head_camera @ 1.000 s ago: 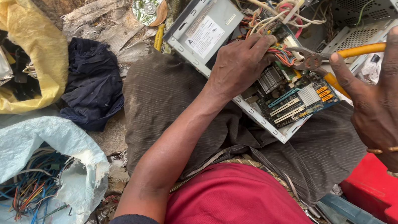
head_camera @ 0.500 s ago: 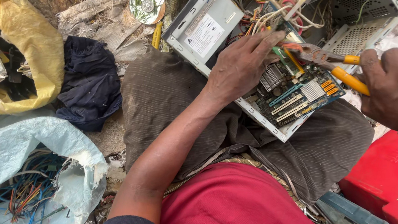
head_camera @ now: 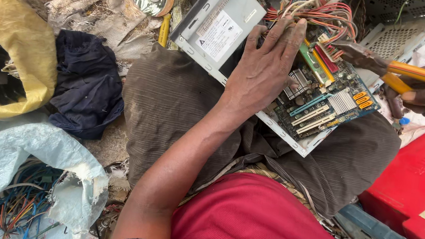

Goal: The person disassembles a desktop computer by removing the motherboard and its attached fan. They use a screwdriver to loosen screws and pliers to cut wires, then lift the motherboard out of the case.

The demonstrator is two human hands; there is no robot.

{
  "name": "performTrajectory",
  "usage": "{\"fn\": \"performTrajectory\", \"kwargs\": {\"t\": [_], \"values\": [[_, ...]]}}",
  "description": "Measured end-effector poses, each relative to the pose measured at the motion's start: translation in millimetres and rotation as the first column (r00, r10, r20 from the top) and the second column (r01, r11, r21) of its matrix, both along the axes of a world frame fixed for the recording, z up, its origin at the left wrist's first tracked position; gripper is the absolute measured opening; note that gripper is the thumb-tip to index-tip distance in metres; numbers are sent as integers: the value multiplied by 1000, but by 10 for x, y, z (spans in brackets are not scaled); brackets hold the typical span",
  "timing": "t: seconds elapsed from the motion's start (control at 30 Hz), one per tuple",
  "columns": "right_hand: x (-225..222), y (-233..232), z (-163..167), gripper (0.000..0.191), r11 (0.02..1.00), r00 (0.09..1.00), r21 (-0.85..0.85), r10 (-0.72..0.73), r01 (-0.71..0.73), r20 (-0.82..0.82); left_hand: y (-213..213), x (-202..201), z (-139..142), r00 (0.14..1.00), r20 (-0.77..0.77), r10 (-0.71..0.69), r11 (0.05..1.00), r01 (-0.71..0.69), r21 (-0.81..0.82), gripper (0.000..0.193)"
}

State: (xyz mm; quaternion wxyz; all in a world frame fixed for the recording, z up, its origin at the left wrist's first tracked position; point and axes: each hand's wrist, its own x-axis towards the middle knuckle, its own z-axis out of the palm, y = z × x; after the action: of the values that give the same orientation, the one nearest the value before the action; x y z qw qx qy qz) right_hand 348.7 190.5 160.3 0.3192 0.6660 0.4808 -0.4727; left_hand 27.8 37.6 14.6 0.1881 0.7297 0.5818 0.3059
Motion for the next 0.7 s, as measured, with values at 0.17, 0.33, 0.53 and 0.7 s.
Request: {"fn": "performTrajectory", "kwargs": {"t": [0.17, 0.33, 0.53, 0.7], "values": [[475, 82, -353, 40, 936, 937, -254, -296, 245, -186, -8, 5, -49, 1000, -19, 20, 997, -19, 69, 114], [466, -36, -373, 43, 883, 897, -339, -401, 324, -187, 48, 27, -29, 1000, 2, -29, 999, 29, -35, 110], [-161, -331, -14, 47, 820, 811, 93, 531, -565, 244, 56, 2, -27, 999, -38, -39, 999, 37, -29, 95], [-687, -620, 245, 62, 782, 733, 95, 524, -615, 434, 41, 14, -72, 1000, -9, -21, 1000, 21, 8, 93]]}}
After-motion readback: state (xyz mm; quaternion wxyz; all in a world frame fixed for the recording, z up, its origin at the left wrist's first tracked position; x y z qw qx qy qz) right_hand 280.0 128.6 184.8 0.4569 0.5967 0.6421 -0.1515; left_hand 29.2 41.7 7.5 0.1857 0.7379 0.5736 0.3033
